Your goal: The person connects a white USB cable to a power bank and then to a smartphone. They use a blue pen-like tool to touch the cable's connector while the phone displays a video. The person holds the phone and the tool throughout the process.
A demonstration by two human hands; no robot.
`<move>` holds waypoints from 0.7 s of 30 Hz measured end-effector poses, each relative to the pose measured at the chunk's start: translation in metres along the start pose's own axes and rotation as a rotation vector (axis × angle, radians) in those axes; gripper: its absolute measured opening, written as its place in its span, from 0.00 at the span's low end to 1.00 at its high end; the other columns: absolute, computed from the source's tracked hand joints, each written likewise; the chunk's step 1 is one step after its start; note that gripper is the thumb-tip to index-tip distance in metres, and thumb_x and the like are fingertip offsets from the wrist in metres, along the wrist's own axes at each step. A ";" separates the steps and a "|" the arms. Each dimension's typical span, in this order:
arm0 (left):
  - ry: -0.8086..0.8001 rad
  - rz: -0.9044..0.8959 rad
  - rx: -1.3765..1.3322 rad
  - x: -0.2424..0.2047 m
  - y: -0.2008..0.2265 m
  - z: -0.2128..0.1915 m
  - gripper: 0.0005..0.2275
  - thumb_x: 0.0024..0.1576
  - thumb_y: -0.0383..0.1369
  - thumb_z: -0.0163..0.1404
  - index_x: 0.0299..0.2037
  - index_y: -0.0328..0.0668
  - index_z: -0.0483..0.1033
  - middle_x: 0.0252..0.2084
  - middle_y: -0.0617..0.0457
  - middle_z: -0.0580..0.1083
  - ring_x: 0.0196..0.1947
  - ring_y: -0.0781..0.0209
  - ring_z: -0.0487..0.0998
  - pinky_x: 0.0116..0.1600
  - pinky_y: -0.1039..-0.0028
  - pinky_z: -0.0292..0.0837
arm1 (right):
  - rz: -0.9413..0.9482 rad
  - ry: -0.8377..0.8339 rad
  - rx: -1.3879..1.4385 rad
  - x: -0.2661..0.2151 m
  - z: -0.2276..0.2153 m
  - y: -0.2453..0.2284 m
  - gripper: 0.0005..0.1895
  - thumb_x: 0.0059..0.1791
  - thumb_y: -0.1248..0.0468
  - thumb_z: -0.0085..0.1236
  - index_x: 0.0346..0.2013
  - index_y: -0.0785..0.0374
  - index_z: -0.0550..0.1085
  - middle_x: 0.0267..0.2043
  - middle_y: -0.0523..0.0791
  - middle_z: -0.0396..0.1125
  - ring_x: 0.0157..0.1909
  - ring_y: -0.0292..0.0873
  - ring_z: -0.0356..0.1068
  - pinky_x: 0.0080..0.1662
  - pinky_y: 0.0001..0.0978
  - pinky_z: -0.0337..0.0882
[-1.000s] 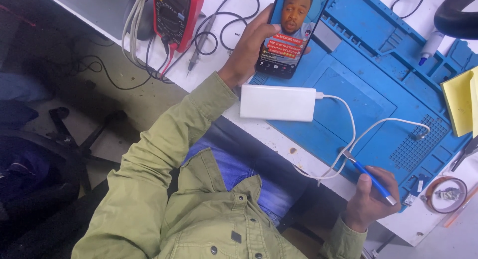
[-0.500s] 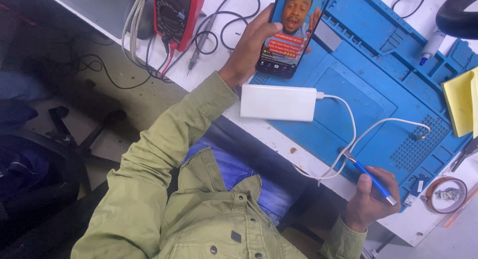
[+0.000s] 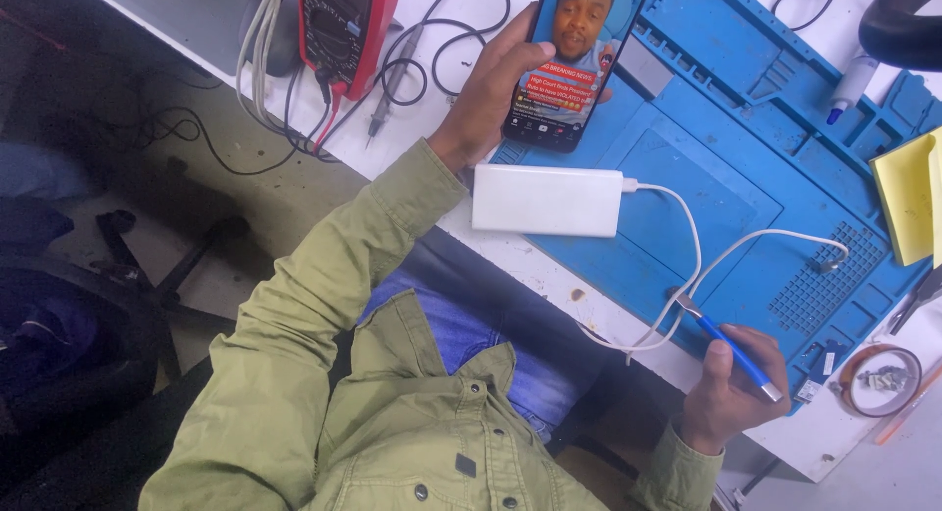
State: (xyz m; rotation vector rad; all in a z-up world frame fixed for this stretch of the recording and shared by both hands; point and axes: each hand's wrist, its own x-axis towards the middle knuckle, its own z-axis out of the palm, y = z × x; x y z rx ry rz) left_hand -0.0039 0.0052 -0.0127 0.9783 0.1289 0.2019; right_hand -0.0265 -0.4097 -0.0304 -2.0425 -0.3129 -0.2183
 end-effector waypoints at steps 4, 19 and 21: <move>0.103 -0.056 0.028 0.002 -0.008 -0.005 0.34 0.58 0.47 0.49 0.73 0.41 0.53 0.63 0.37 0.73 0.52 0.45 0.86 0.51 0.60 0.89 | 0.000 0.006 -0.015 0.000 0.001 -0.003 0.10 0.56 0.63 0.60 0.44 0.70 0.77 0.43 0.53 0.71 0.49 0.52 0.72 0.53 0.46 0.75; -0.054 0.045 -0.008 0.000 -0.005 -0.004 0.24 0.66 0.40 0.45 0.71 0.43 0.57 0.64 0.34 0.73 0.53 0.36 0.87 0.56 0.57 0.89 | 0.012 0.003 -0.031 0.000 0.001 -0.003 0.11 0.58 0.60 0.60 0.45 0.68 0.78 0.44 0.52 0.72 0.50 0.52 0.73 0.54 0.47 0.77; 0.034 -0.029 0.034 0.000 0.001 0.001 0.26 0.63 0.40 0.45 0.71 0.43 0.57 0.62 0.38 0.75 0.50 0.41 0.88 0.50 0.62 0.89 | 0.009 0.013 0.003 0.000 0.002 -0.003 0.13 0.56 0.59 0.60 0.44 0.68 0.77 0.43 0.52 0.71 0.49 0.52 0.72 0.53 0.46 0.76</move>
